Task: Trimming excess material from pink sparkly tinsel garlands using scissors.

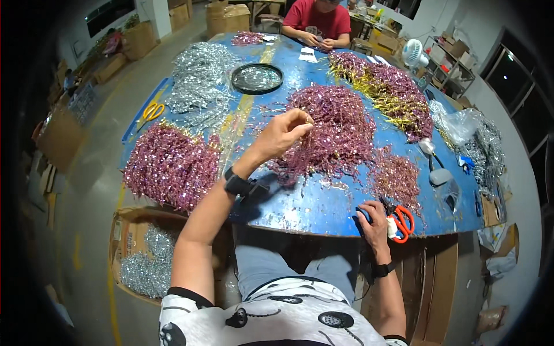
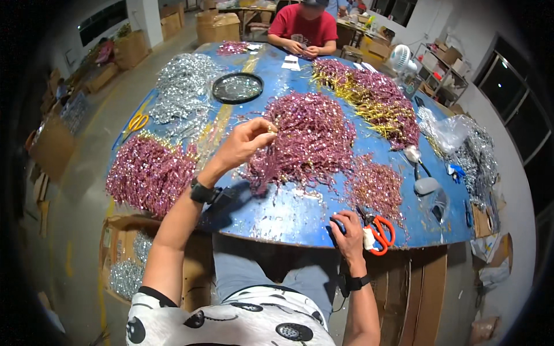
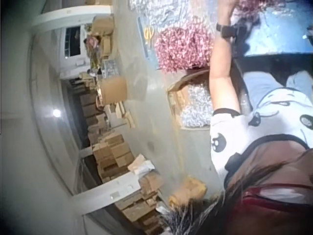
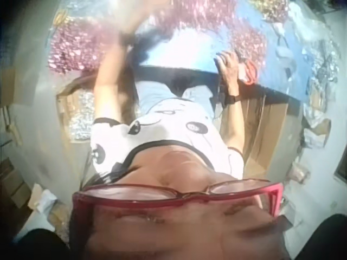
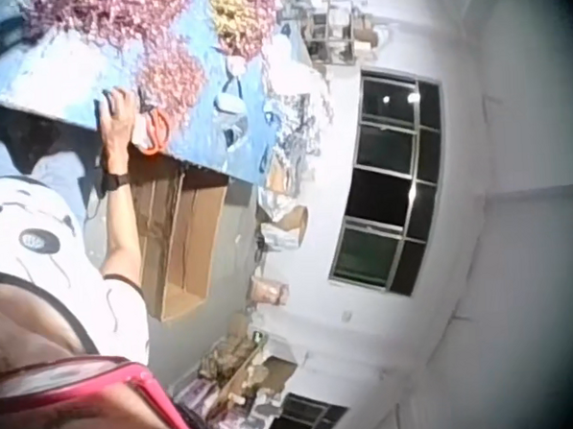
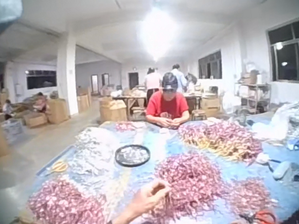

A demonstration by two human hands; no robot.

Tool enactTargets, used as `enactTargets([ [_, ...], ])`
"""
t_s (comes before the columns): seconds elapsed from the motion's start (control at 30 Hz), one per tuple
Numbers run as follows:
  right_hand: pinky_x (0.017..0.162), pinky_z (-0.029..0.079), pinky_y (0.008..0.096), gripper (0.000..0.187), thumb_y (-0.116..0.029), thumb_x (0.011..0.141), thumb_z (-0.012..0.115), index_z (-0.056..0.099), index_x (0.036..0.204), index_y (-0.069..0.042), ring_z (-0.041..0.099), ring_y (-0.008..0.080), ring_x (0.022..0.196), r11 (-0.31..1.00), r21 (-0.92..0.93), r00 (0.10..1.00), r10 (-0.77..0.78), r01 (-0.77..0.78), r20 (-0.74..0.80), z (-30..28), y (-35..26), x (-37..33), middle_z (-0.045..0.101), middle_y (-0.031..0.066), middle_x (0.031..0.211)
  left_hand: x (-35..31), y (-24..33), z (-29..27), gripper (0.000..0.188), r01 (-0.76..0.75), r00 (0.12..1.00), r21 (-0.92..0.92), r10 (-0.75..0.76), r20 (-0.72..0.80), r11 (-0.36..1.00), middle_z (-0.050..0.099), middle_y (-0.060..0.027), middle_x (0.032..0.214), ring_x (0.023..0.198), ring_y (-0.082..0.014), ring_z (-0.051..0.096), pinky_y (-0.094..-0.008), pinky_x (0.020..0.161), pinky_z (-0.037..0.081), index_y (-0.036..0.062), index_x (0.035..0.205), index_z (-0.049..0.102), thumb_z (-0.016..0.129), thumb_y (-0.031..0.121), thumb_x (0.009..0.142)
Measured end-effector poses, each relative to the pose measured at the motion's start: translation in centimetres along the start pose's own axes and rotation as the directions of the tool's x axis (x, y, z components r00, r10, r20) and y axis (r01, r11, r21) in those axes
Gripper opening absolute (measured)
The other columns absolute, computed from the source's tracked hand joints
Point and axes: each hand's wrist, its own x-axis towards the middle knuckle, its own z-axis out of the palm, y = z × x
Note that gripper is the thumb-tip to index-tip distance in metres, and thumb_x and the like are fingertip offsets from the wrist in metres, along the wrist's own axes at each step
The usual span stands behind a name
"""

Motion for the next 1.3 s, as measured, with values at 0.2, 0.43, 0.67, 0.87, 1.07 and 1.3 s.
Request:
enactTargets([
  [0.2,0.1,0.044,0.0388,0.035,-0.01,0.08,0.072,0.065,0.114,-0.006,0.055,0.0298,0.115,0.992,0.06,0.989,-0.105,0.112,-0.104,0.1,-7.0,5.9,0.058,0.0132,0.121,-1.4,1.0,1.7,0.021,0.089,0.984,-0.384,-0.02,0.179,0.919,0.062,0.0031,0.094,0.082,-0.004,0.054,-0.0214,0.072,0.046,0.0028,0.113,0.063,0.062,0.015,0.096],
  [0.43,0.081,0.05,0.0288,0.049,-0.014,0.086,0.069,0.052,0.131,-0.003,0.059,0.0134,0.094,0.695,0.625,0.884,0.032,-0.356,0.467,4.0,-7.2,10.0,0.062,0.0058,0.113,-1.6,2.9,3.8,0.021,0.2,0.948,-0.409,-0.069,0.312,0.89,0.062,0.0045,0.093,0.076,-0.0007,0.051,-0.0177,0.063,0.041,0.0055,0.115,0.065,0.063,0.014,0.096],
  [0.67,0.073,0.048,0.0241,0.025,-0.015,0.091,0.067,0.062,0.112,-0.002,0.06,0.0066,0.085,0.456,0.49,0.435,-0.227,-0.743,0.871,3.6,-6.0,6.4,0.069,0.0054,0.094,-1.1,1.9,4.5,0.019,0.161,0.98,-0.353,-0.108,0.165,0.922,0.063,0.0034,0.088,0.073,-0.0013,0.054,-0.0182,0.061,0.045,0.0032,0.111,0.065,0.063,0.014,0.095],
  [0.87,0.083,0.045,0.0319,0.028,-0.017,0.084,0.073,0.062,0.104,-0.001,0.054,0.0172,0.095,0.829,0.458,0.862,0.056,-0.322,0.504,1.1,-5.6,4.4,0.058,0.0071,0.101,-2.0,3.8,6.3,0.015,0.04,0.998,-0.395,-0.019,0.057,0.918,0.06,0.0022,0.088,0.071,-0.0034,0.053,-0.0192,0.06,0.044,0.0037,0.11,0.06,0.059,0.01,0.097],
  [1.07,0.08,0.045,0.0292,0.014,-0.011,0.088,0.059,0.059,0.095,0.002,0.054,0.0159,0.087,0.617,0.746,0.935,0.353,-0.251,0.023,1.2,-5.6,3.4,0.059,0.0086,0.098,-2.5,3.9,6.9,0.014,0.099,0.989,-0.354,-0.131,-0.067,0.93,0.056,0.0026,0.084,0.069,-0.0029,0.053,-0.0189,0.059,0.047,0.0051,0.108,0.055,0.055,0.016,0.1],
  [1.3,0.042,0.032,0.0194,0.013,-0.017,0.094,0.057,0.056,0.092,-0.004,0.046,0.0049,0.05,0.157,0.818,0.815,0.309,-0.553,0.491,0.0,-5.1,1.1,0.054,0.0013,0.067,-3.9,3.4,7.2,0.022,0.113,0.967,-0.563,-0.221,-0.126,0.819,0.054,-0.0003,0.083,0.054,-0.008,0.054,-0.0191,0.051,0.047,0.0035,0.112,0.051,0.054,0.023,0.101],
])
